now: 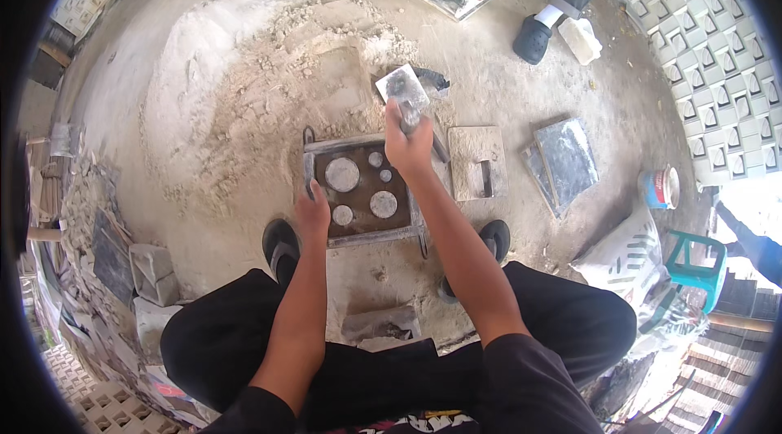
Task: The person packs a fine construction material into a square metal mold using a small trowel and a wooden block to create ventilation bricks. They repeatedly scoop material into the mold, pack it down firmly using the wooden block, and level the surface with the trowel.
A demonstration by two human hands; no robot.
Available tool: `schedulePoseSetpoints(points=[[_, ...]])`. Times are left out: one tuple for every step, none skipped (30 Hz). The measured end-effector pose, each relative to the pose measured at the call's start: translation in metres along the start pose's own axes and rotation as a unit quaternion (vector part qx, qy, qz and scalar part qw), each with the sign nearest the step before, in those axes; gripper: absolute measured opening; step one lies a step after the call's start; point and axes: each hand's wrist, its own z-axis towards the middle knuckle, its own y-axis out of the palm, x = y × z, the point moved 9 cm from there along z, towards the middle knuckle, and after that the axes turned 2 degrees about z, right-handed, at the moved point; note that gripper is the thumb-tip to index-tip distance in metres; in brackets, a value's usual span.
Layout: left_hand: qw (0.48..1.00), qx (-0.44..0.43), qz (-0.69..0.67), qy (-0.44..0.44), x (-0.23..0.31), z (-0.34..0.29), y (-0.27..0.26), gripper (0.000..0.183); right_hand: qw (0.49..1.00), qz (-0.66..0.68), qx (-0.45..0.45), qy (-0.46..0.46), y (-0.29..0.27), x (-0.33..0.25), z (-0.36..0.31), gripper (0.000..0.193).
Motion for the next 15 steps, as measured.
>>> schedulePoseSetpoints(points=[[1.000,-0.023,0.003,-0.006,-0.008,-0.005,0.007,0.056,0.999,-0.014,-0.007,-0.030,-0.003,0.007,-0.008,0.032],[0.999,-0.047,0.005,-0.011,-0.016,-0.013,0.015,0.057,0.998,-0.027,-0.014,-0.060,-0.009,0.012,-0.015,0.034],[0.999,-0.039,0.000,0.003,0.001,0.008,0.013,0.057,0.998,-0.032,0.014,-0.059,-0.007,-0.003,0.008,0.034],[0.999,-0.036,0.011,-0.006,-0.007,0.003,0.008,0.057,0.998,-0.035,0.030,-0.034,-0.006,-0.007,0.011,0.034],[0.999,-0.033,0.022,-0.014,-0.010,0.000,0.007,0.057,0.998,-0.037,0.046,-0.008,-0.007,-0.012,0.013,0.033],[0.999,0.024,0.017,0.016,-0.006,-0.003,-0.003,0.056,0.998,-0.013,0.036,0.055,-0.008,-0.007,0.011,0.033],[0.998,0.045,0.031,0.017,-0.014,0.001,-0.006,0.055,0.999,0.004,0.033,0.028,-0.007,-0.012,0.006,0.035],[0.997,0.066,0.045,0.019,-0.020,0.006,-0.008,0.055,0.999,0.021,0.031,0.001,-0.003,-0.016,-0.001,0.037],[0.995,0.074,0.059,0.019,-0.027,0.002,-0.004,0.055,0.999,0.028,0.035,-0.019,-0.009,-0.012,-0.009,0.038],[0.999,0.035,0.035,0.021,-0.013,-0.004,0.006,0.056,0.997,-0.003,0.054,-0.059,-0.016,-0.008,-0.001,0.042],[1.000,-0.005,0.011,0.023,0.001,-0.007,0.013,0.056,0.997,-0.024,0.067,-0.041,-0.031,0.003,0.008,0.040],[0.999,-0.030,-0.005,0.016,0.002,-0.005,0.010,0.056,0.997,-0.033,0.066,-0.021,-0.025,-0.006,0.013,0.041],[1.000,-0.023,0.000,0.017,0.000,-0.006,0.008,0.056,0.997,-0.043,0.066,-0.001,-0.022,-0.011,0.014,0.044],[1.000,-0.016,0.005,0.018,-0.001,-0.007,0.007,0.056,0.995,0.000,0.094,0.036,-0.028,0.011,0.010,0.043],[1.000,-0.001,0.009,0.017,-0.003,-0.002,0.000,0.056,0.997,-0.021,0.070,-0.018,-0.019,-0.001,0.003,0.040]])
